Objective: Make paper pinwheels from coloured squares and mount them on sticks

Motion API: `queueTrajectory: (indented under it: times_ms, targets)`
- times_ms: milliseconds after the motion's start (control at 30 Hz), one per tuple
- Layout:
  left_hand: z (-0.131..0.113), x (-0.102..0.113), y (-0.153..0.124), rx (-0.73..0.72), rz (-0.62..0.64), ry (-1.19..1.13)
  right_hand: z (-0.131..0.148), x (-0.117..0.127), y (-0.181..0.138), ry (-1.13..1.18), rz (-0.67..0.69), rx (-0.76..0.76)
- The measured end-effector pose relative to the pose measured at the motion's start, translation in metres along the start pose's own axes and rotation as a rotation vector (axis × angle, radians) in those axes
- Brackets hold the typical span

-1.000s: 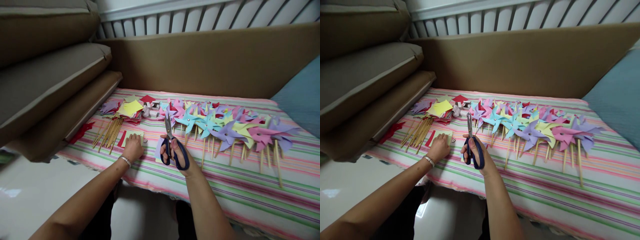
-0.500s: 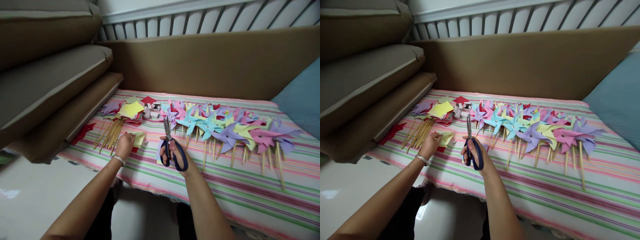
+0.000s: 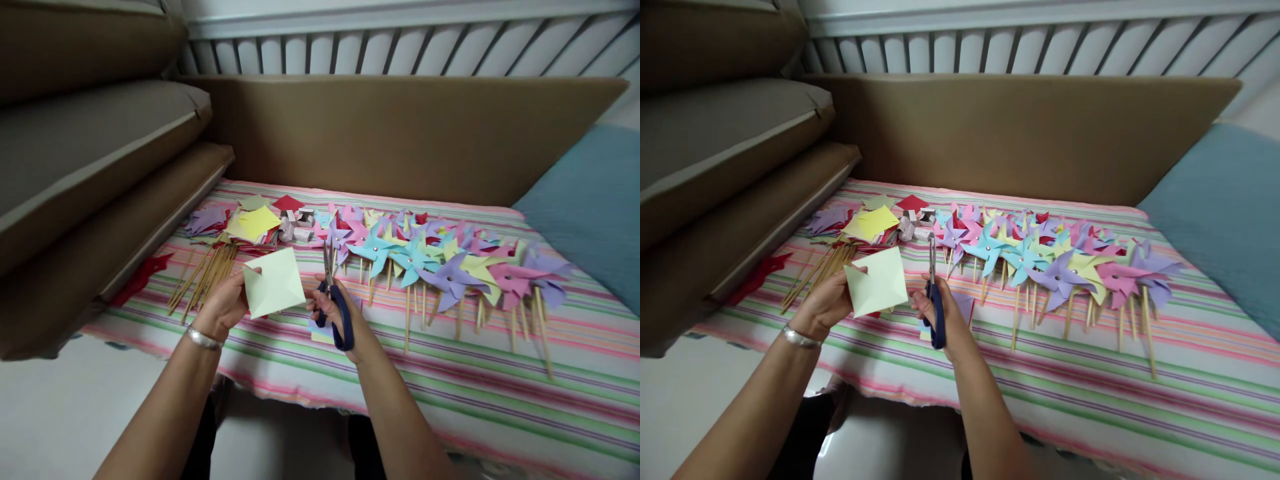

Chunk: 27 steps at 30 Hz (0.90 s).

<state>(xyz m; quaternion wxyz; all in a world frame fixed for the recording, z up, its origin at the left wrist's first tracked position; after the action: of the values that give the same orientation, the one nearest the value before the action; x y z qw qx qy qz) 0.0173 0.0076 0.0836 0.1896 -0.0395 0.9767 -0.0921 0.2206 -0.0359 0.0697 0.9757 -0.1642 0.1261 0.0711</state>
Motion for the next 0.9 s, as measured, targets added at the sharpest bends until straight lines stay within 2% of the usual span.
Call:
queueTrajectory:
  times_ms: [67,167,333,433,533,600,700,800,900]
  targets:
    - [0.014,-0.004,0.000,0.071,0.070,-0.007,0.000,0.000,0.003,0.008,-0.046,0.024]
    - [0.025,-0.008,0.001,0.092,0.173,0.033,0.000,-0.002,0.005,0.027,-0.092,0.020]
    - [0.024,-0.016,0.001,0.111,0.208,-0.033,-0.004,-0.005,0.012,0.012,-0.175,0.048]
    - [0.027,-0.019,-0.002,0.117,0.275,-0.107,-0.006,-0.006,0.017,0.095,-0.256,0.138]
    - [0.033,-0.022,-0.007,0.100,0.329,-0.088,-0.005,-0.009,0.020,0.164,-0.257,0.181]
    - [0.036,-0.022,-0.007,0.081,0.316,-0.049,-0.005,-0.013,0.022,0.163,-0.222,0.164]
    - [0.034,-0.017,-0.002,0.049,0.229,-0.003,-0.007,-0.016,0.023,0.113,-0.182,0.125]
    - [0.024,-0.005,0.007,-0.016,0.118,0.026,-0.007,-0.016,0.021,0.043,-0.137,0.096]
    - [0.012,0.012,0.016,-0.069,0.013,0.055,-0.005,-0.016,0.016,-0.042,-0.021,0.061]
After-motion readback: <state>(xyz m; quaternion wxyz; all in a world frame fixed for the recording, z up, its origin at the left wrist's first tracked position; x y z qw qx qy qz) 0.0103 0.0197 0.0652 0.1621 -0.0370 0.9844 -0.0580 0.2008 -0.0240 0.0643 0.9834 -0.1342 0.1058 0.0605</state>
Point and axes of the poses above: each hand's wrist, its own y-axis towards the middle knuckle, its own x-axis out of the back of the hand, z = x × y, the point moved 1 cm from there along y, towards the middle knuckle, and after that the axes turned 12 degrees about -x, right-handed, at the moved point
